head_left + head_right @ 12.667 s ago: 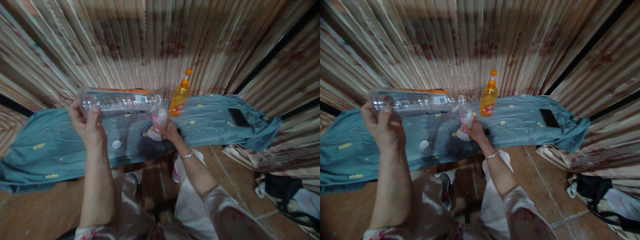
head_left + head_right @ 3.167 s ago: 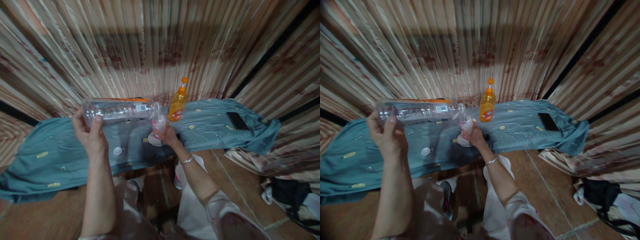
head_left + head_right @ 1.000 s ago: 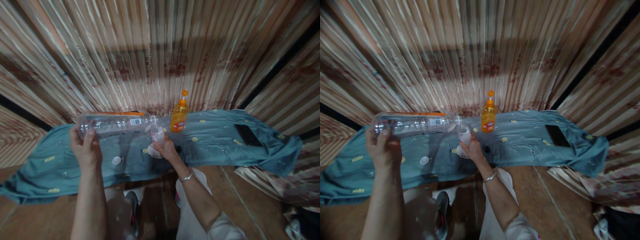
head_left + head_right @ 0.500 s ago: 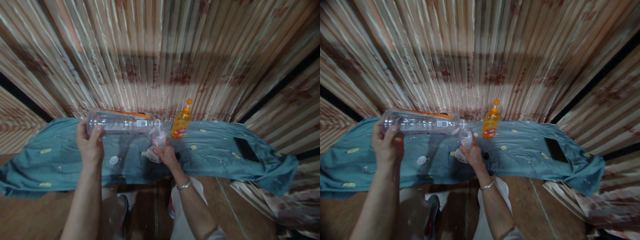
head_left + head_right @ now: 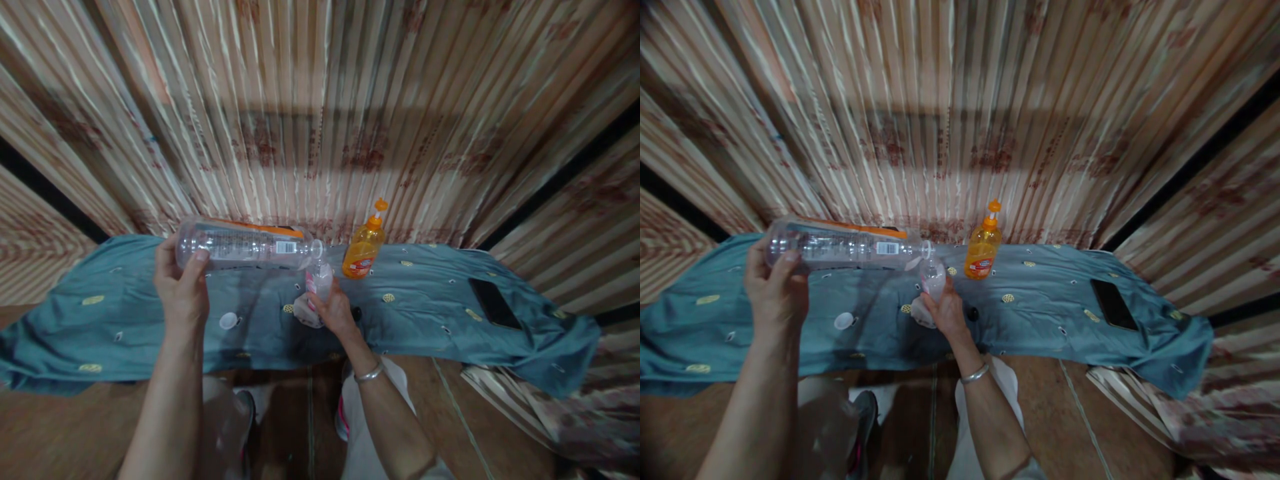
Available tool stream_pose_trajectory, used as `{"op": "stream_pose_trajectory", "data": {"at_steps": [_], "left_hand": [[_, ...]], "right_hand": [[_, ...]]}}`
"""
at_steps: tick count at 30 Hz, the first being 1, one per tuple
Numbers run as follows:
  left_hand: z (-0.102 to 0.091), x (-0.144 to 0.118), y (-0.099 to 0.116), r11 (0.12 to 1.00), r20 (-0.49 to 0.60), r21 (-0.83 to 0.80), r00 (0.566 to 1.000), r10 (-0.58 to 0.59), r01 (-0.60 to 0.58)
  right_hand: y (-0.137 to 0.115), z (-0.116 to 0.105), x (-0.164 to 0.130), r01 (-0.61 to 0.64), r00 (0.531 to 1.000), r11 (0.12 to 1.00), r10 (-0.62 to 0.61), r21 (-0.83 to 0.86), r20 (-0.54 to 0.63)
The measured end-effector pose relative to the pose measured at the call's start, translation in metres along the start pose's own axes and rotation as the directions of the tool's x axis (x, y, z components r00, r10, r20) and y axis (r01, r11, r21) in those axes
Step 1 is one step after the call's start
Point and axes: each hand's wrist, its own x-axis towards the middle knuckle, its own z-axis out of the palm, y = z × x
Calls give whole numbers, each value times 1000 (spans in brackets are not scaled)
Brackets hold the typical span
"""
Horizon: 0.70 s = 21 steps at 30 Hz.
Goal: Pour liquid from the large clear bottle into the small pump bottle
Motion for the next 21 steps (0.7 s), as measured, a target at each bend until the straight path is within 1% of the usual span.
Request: {"op": "stream_pose_trajectory", "data": {"at_steps": [4,9,14,17,21], "left_hand": [[-1,0,0,1000,-13,6,1000,-11,11],[-1,0,-1,997,23,76,999,32,-34],[-2,0,-1,995,23,90,999,31,-33],[-1,0,-1,998,7,64,1000,23,-24],[1,0,2,1000,-9,2,1000,-19,19]], "right_hand": [[1,1,0,13,1000,1000,-13,-6,-7],[2,2,0,22,1000,1000,-22,22,-15],[0,1,0,16,1000,1000,-16,20,-11],[-2,-1,0,1,1000,1000,-1,23,0],[-3,-3,0,-11,1000,1000,11,9,13]]}}
